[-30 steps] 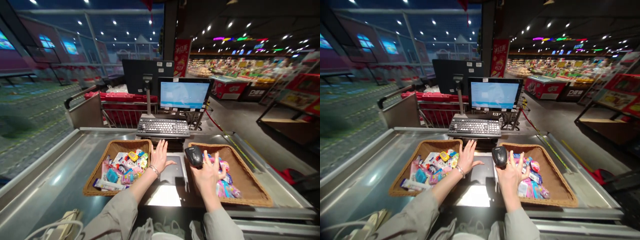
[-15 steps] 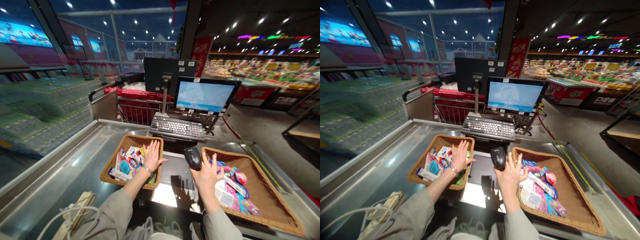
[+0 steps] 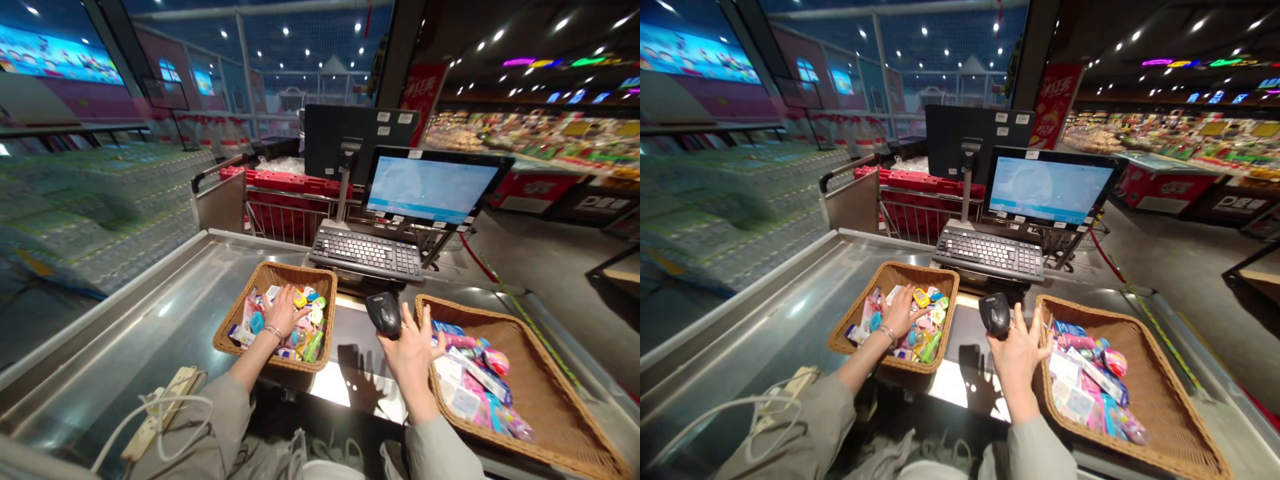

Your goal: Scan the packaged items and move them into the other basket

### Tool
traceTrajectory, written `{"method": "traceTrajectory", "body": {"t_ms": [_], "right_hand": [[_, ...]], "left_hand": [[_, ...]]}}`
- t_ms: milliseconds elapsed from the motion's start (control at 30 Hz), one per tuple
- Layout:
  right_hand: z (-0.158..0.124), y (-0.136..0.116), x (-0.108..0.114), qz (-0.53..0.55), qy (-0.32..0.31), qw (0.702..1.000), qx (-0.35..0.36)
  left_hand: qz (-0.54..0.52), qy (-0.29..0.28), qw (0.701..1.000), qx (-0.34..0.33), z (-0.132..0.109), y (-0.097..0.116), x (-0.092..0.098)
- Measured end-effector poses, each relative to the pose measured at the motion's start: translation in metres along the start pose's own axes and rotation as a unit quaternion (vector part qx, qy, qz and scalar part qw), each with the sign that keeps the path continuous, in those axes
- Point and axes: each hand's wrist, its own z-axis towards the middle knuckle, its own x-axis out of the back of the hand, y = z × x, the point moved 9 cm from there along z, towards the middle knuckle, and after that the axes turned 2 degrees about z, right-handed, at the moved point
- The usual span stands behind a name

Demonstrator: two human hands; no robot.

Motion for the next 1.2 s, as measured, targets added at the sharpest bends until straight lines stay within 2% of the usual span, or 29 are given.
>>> {"method": "traceTrajectory", "body": {"t_ms": [167,267,433,533,667,767,1033,1100,1200], "right_hand": [[0.000,-0.002,-0.002,0.004,0.002,1.000,0.010],[0.000,-0.003,-0.004,0.004,-0.002,1.000,0.015],[0.000,-0.006,-0.006,0.008,-0.002,1.000,0.023],[0.001,-0.008,-0.007,0.008,-0.004,1.000,0.023],[0.001,-0.007,-0.008,0.005,-0.008,1.000,0.023],[0.002,-0.005,-0.007,0.005,-0.003,1.000,0.025],[0.002,0.002,-0.004,-0.008,0.001,1.000,0.019],[0.003,0.002,-0.003,-0.007,0.003,1.000,0.020],[0.003,0.003,-0.003,-0.006,0.005,1.000,0.018]], "left_hand": [[-0.015,-0.045,0.999,0.026,-0.006,-0.024,-0.003],[-0.041,-0.092,0.995,0.005,-0.010,-0.028,-0.007],[-0.071,-0.178,0.979,-0.077,-0.024,-0.011,-0.019],[-0.058,-0.203,0.972,-0.107,-0.031,0.005,-0.022],[-0.016,-0.203,0.970,-0.135,-0.033,0.019,-0.021],[0.011,-0.210,0.967,-0.146,-0.032,0.022,-0.020],[0.056,-0.220,0.964,-0.139,-0.024,0.021,-0.022],[0.047,-0.224,0.964,-0.134,-0.020,0.018,-0.022],[-0.002,-0.201,0.972,-0.122,-0.007,0.011,-0.013]]}}
